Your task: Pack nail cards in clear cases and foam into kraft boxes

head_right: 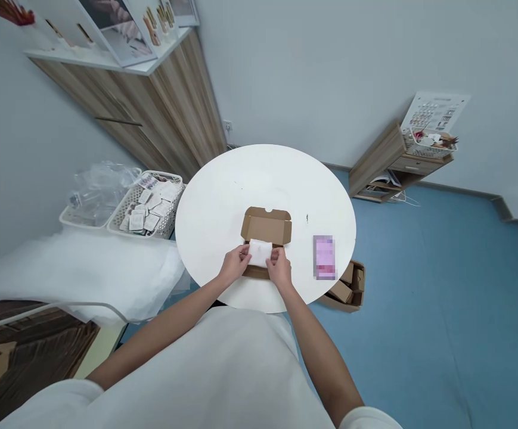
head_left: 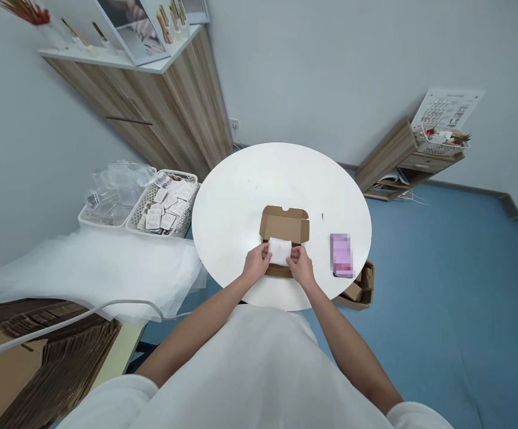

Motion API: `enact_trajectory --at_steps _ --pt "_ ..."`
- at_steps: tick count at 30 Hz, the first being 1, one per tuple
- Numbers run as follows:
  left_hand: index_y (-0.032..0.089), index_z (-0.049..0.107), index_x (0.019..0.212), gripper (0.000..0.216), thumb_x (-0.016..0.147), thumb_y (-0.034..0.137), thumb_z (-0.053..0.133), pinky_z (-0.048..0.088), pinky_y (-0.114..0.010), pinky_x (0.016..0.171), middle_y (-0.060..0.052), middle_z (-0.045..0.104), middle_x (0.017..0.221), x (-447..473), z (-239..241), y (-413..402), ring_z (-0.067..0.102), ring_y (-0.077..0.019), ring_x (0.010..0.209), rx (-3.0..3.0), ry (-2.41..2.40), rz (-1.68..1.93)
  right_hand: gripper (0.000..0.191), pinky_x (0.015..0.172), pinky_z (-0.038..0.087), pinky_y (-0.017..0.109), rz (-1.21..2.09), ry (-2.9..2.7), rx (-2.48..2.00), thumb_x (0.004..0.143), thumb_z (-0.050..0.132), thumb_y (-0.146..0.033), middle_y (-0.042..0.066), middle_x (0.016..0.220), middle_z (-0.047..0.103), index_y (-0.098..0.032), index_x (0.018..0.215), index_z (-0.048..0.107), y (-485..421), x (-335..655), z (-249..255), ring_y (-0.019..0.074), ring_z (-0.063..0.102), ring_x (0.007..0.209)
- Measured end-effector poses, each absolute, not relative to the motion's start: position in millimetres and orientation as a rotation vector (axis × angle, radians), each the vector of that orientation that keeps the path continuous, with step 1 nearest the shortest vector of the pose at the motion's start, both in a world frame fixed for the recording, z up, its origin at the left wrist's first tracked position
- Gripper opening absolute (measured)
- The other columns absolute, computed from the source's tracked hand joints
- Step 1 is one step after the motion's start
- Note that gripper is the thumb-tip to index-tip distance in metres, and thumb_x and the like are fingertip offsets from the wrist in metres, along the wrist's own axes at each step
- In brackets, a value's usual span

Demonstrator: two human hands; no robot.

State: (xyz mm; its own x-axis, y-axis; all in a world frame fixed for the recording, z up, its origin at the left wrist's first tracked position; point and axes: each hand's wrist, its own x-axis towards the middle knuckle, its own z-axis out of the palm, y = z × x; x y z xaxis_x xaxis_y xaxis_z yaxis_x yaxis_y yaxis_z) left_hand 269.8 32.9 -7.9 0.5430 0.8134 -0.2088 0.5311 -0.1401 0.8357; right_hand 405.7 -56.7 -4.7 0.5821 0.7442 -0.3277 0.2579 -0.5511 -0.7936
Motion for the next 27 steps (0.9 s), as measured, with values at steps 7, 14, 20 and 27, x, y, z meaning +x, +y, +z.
enact_trajectory --at_steps 7,14,20,27 --pt "0.018 0.051 0.104 0.029 0.075 0.014 0.047 0.044 -0.029 0.071 -0.006 0.064 0.089 286.5 -24.5 26.3 0.06 -0.0187 0.082 1.967 1.195 0.151 0.016 0.06 0.037 0.028 0.839 -1.1 -2.336 0.072 0.043 -0.014 0.004 0.078 0.06 -0.022 0.086 0.047 -57.3 412.6 -23.5 0.0182 0.056 0.069" --pt "0.017 0.048 0.109 0.037 0.073 0.012 0.046 0.041 -0.032 0.073 -0.011 0.061 0.095 289.3 -31.1 23.1 0.057 -0.0244 0.09 2.097 1.163 -0.071 0.027 0.059 0.035 0.029 0.872 -1.262 -2.346 0.072 0.043 -0.006 0.009 0.084 0.06 -0.019 0.095 0.048 -52.5 411.1 -31.8 0.0214 0.056 0.073" --pt "0.007 0.03 0.128 0.057 0.074 0.015 0.045 0.04 -0.033 0.079 -0.02 0.049 0.114 291.0 -28.0 14.3 0.049 -0.0278 0.104 2.165 1.132 -0.132 0.027 0.066 0.038 0.029 0.845 -1.41 -2.321 0.071 0.046 -0.007 0.01 0.095 0.056 -0.017 0.096 0.05 -58.3 410.6 -29.5 0.0202 0.056 0.083" --pt "0.014 0.039 0.123 0.048 0.077 0.022 0.046 0.038 -0.036 0.09 -0.013 0.048 0.117 274.7 -19.2 25.9 0.045 -0.0241 0.109 2.133 1.051 0.173 0.034 0.075 0.042 0.031 0.756 -1.42 -2.094 0.074 0.047 -0.017 0.008 0.109 0.051 -0.019 0.109 0.049 -78.3 425.1 -18.6 0.0175 0.054 0.087"
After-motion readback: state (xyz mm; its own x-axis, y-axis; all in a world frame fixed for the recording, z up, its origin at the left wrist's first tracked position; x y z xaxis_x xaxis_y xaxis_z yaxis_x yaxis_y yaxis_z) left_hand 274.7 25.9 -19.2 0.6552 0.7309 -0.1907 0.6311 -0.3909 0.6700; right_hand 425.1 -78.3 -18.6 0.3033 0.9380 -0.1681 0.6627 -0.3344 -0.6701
